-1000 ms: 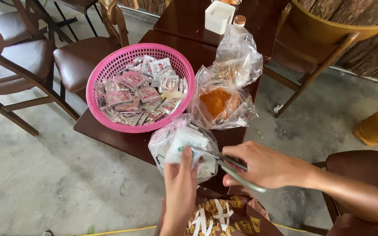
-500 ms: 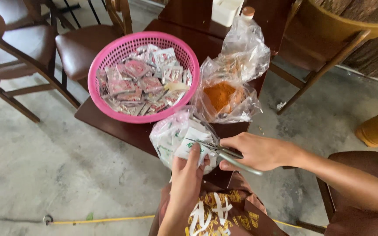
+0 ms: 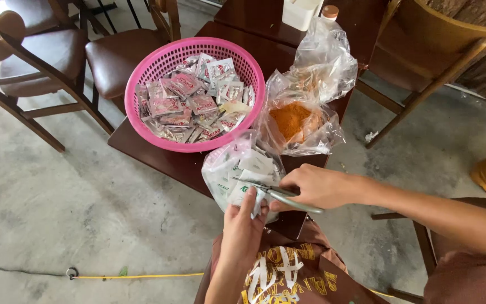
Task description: The person picks small wet wipe packets one at a time from a pink plastic basket and places them into clear plastic bags on the table, occasionally using scissors to cut a bag open and pressing the packets down inside. The packets accumulate in the bags as the person works through the basket.
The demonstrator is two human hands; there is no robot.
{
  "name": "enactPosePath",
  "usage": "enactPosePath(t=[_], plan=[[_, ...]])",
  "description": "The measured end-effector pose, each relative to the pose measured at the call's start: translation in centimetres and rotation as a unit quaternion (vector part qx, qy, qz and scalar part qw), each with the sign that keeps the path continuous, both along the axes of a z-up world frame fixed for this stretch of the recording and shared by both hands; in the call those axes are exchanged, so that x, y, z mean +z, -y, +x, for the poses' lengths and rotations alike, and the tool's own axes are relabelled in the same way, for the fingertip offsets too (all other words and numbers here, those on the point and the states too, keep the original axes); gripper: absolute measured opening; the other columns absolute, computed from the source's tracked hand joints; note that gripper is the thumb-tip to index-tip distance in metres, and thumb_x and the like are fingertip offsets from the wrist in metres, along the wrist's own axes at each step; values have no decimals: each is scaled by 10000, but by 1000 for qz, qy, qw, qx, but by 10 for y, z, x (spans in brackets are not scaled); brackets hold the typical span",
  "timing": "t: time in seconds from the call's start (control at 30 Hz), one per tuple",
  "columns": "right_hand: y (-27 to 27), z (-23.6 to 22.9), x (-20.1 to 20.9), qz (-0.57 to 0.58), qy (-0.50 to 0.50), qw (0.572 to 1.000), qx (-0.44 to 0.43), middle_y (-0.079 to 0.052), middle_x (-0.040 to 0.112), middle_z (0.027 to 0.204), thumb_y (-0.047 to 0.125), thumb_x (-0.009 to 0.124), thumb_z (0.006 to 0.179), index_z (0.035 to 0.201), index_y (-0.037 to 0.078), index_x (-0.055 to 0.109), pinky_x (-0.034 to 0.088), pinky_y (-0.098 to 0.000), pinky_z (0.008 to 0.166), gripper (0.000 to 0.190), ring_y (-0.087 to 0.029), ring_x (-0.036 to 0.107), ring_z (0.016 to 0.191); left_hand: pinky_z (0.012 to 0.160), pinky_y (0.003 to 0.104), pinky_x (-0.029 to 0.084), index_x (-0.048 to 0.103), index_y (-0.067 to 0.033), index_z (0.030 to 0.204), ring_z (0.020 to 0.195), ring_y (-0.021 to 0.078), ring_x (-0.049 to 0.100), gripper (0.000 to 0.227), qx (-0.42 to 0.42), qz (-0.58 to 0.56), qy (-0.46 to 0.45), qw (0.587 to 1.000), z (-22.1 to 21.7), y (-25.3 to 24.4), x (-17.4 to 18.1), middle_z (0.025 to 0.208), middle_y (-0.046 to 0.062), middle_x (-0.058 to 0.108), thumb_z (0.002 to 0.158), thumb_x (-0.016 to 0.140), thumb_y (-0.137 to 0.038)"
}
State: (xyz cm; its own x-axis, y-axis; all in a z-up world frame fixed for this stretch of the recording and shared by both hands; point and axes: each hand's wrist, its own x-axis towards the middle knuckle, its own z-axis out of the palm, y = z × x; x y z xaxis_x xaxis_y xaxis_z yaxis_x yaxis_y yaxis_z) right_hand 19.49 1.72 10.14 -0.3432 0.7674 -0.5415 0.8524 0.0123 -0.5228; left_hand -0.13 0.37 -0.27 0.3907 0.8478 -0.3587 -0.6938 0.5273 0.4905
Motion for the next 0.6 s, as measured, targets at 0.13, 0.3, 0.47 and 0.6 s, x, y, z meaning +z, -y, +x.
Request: enactPosePath(t=[0.13,0.3,0.47,0.6], plan=[[-9,5,-17,99,-26,994,33,-165,566,569,698,607,886,831,7,736,479,-437,546,704,-218,490,515,763,274,533,613,-50,1185,920,115,639,232,2,-26,-19,999,-5,-5,-1,1070,26,695,993,615,-180],[-19,13,1,36,-36,997,52,-53,540,547,693,611,859,832,49,757,408,-381,486,661,-154,510,476,771,286,548,607,-63,1171,899,121,630,214,12,-59,-11,998,-9,3,6,1068,23,676,1000,624,-190],[4,51,13,-26,5,999,-30,11,555,556,709,556,837,825,113,727,412,-352,436,620,-104,523,468,770,322,545,623,-59,1197,901,153,651,255,58,-53,-39,996,-22,9,23,1087,56,700,991,597,-207],[36,61,4,5,98,985,-140,-24,603,551,705,580,823,842,126,731,438,-362,441,599,-125,531,450,902,406,576,603,-36,1194,984,176,679,257,102,-16,-73,992,-24,10,28,1102,67,689,994,567,-193]])
